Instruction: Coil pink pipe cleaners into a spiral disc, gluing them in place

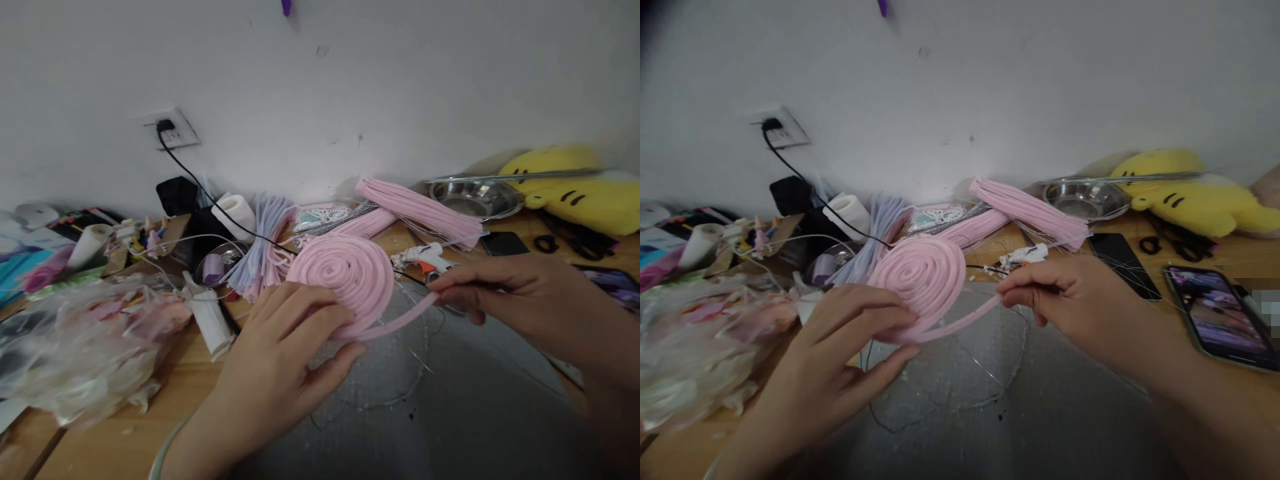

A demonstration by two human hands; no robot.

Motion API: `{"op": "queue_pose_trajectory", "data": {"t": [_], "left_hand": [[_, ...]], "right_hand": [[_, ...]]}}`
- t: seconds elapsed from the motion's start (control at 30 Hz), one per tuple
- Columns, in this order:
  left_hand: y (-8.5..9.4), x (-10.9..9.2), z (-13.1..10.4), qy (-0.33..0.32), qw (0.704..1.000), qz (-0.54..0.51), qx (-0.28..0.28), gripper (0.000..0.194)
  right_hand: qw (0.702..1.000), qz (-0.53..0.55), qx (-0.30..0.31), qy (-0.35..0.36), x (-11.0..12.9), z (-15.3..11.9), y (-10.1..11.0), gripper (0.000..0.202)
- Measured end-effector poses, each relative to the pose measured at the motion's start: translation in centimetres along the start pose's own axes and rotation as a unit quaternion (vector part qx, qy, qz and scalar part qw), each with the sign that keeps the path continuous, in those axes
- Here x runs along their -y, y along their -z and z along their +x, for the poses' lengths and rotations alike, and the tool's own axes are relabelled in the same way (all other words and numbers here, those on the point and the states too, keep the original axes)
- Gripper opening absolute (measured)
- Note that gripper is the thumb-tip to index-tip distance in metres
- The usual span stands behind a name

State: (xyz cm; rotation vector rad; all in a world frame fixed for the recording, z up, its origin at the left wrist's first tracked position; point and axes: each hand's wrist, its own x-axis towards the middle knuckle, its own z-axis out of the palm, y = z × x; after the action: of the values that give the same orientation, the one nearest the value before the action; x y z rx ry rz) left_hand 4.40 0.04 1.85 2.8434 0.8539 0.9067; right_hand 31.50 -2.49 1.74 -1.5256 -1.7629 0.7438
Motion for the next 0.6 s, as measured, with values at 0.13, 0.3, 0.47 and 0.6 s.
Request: {"op": "queue_pose_trajectory", "data": {"t": [0.13,0.3,0.47,0.6], "left_hand": [[-0.1,0.0,0.0,0.002,1.0,-0.005,0.002,0.008],[-0.1,0.1,0.0,0.003,1.0,-0.002,0.006,0.007],[-0.3,0.1,0.1,0.001,1.0,0.0,0.002,0.006],[-0.2,0.0,0.1,0.003,1.0,0.003,-0.001,0.006]], "right_hand": [[0.999,-0.021,-0.038,0.012,0.1,0.8,-0.7,0.021],[0.995,-0.071,-0.052,0.037,0.3,1.8,-1.0,0.015],[0.996,-0.075,-0.039,0.027,0.6,2.4,-1.4,0.014],[0.999,-0.045,-0.027,-0.006,0.7,2.5,-1.6,0.018]]}}
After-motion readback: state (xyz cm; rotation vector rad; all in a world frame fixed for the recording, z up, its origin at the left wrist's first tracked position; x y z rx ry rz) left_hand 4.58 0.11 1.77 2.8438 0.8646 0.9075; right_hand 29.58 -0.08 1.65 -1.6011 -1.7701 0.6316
